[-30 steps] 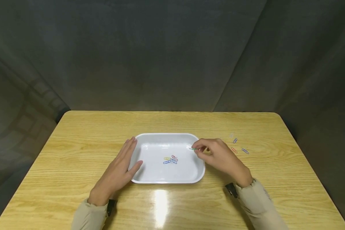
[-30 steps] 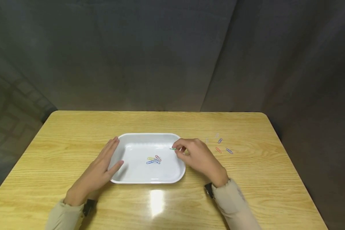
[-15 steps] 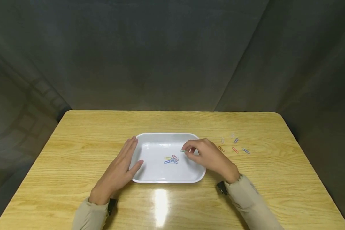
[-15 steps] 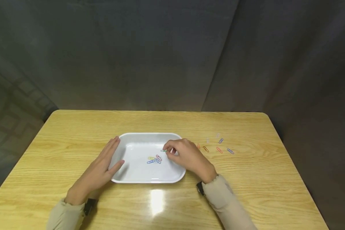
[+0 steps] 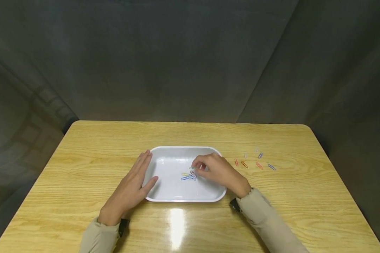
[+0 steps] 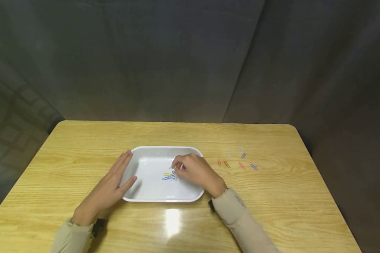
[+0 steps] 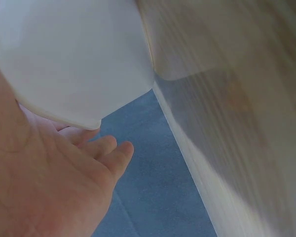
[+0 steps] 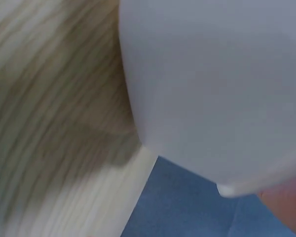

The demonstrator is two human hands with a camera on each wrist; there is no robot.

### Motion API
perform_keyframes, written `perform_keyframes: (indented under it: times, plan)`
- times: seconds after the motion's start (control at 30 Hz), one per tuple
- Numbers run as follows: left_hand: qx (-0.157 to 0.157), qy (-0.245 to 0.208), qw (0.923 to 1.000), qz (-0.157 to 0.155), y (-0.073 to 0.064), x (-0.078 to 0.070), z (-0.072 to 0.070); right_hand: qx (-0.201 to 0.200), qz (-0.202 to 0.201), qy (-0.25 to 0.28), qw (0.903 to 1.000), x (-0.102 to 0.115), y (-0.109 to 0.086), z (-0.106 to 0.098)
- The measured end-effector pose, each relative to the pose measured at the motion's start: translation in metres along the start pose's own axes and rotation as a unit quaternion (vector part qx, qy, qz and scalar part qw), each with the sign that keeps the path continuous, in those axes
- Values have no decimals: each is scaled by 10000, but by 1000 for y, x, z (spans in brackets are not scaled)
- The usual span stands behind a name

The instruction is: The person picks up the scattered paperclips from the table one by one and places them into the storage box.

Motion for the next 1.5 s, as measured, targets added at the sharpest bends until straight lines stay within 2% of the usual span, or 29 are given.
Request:
perform_keyframes:
  times: [0.23, 0.6, 0.83, 1.5]
  plan:
    - [12, 40, 10000, -14, -1, 1, 0, 84, 6, -199, 9998, 2, 9, 11]
    - [18, 47, 10000, -6, 0, 1, 0, 251, 258, -472, 9982, 0, 15, 26]
    - [21, 28, 10000, -15, -1, 1, 0, 373, 380, -452, 9976, -3, 16, 33]
    - [64, -14, 9999, -78, 0, 1, 0, 108, 364, -560, 9977, -1, 16, 33]
Point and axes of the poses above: each hand's wrist, its own y-axis towards the middle knuckle, its own z-axis out of the palm, x = y × z, the point moved 7 cm from there along y, towards the middle knuckle, and after that the axes turned 7 degrees about z, right-handed, at the moved point
